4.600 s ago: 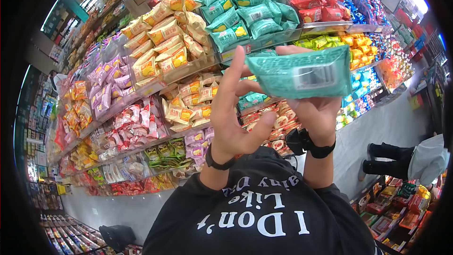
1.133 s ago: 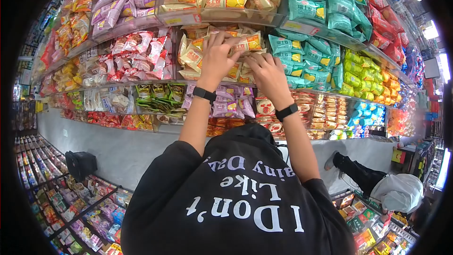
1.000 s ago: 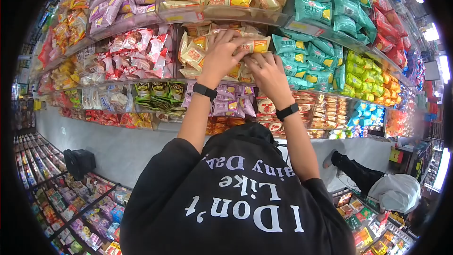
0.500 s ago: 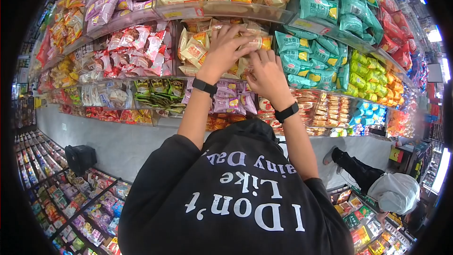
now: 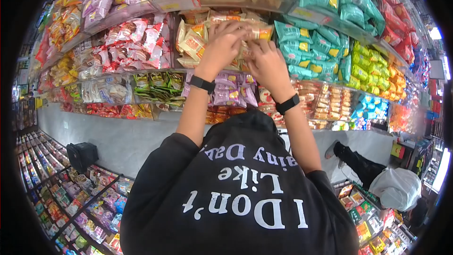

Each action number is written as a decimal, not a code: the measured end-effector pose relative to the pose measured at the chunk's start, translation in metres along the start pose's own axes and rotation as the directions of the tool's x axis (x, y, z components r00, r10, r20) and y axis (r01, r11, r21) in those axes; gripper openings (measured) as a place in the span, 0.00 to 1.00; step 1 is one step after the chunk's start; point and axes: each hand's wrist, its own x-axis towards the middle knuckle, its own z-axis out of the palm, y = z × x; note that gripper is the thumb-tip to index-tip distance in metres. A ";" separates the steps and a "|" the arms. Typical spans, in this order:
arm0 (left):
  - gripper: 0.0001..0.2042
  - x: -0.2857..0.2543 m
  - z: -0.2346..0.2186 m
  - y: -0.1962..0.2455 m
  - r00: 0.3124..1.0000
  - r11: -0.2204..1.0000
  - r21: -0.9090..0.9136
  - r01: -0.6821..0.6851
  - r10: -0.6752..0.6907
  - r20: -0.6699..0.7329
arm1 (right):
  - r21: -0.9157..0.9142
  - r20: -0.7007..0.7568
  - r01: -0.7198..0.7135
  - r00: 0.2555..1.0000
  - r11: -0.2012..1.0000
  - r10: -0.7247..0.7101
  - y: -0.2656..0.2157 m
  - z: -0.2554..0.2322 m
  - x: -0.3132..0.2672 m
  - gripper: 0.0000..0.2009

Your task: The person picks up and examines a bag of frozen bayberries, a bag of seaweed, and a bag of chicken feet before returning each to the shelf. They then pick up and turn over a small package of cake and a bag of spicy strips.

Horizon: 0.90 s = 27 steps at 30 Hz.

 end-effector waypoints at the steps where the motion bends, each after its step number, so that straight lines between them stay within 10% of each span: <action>1: 0.10 -0.004 -0.002 0.002 1.000 1.000 -0.017 -0.001 0.001 -0.014 | 0.087 -0.044 0.009 0.999 0.996 -0.005 -0.001 -0.008 -0.004 0.15; 6: 0.09 -0.024 -0.018 0.017 0.994 0.993 -0.117 -0.020 0.007 -0.111 | 0.397 -0.074 0.013 0.997 0.918 0.018 0.019 -0.059 -0.056 0.09; 10: 0.09 -0.059 -0.007 0.043 0.970 0.934 -0.357 -0.026 -0.064 -0.236 | 0.341 0.151 -0.409 0.913 0.846 0.380 0.046 -0.069 -0.134 0.09; 13: 0.11 -0.084 0.004 0.079 0.914 0.776 -0.495 0.392 -0.268 0.303 | 0.121 0.125 -0.504 0.862 0.855 0.491 0.075 -0.051 -0.189 0.11; 16: 0.17 -0.097 0.036 0.084 0.830 0.982 -0.179 0.058 0.052 0.555 | -0.021 0.174 -0.452 0.877 0.892 0.449 0.103 -0.031 -0.224 0.15; 23: 0.26 -0.124 0.108 0.090 0.623 0.994 -0.114 -0.002 0.090 0.777 | -0.011 0.141 -0.461 0.878 0.887 0.457 0.111 -0.001 -0.253 0.20; 27: 0.27 -0.130 0.119 0.103 0.653 0.993 -0.113 -0.037 0.110 0.749 | 0.080 0.018 -0.623 0.782 0.778 0.623 0.106 -0.016 -0.241 0.22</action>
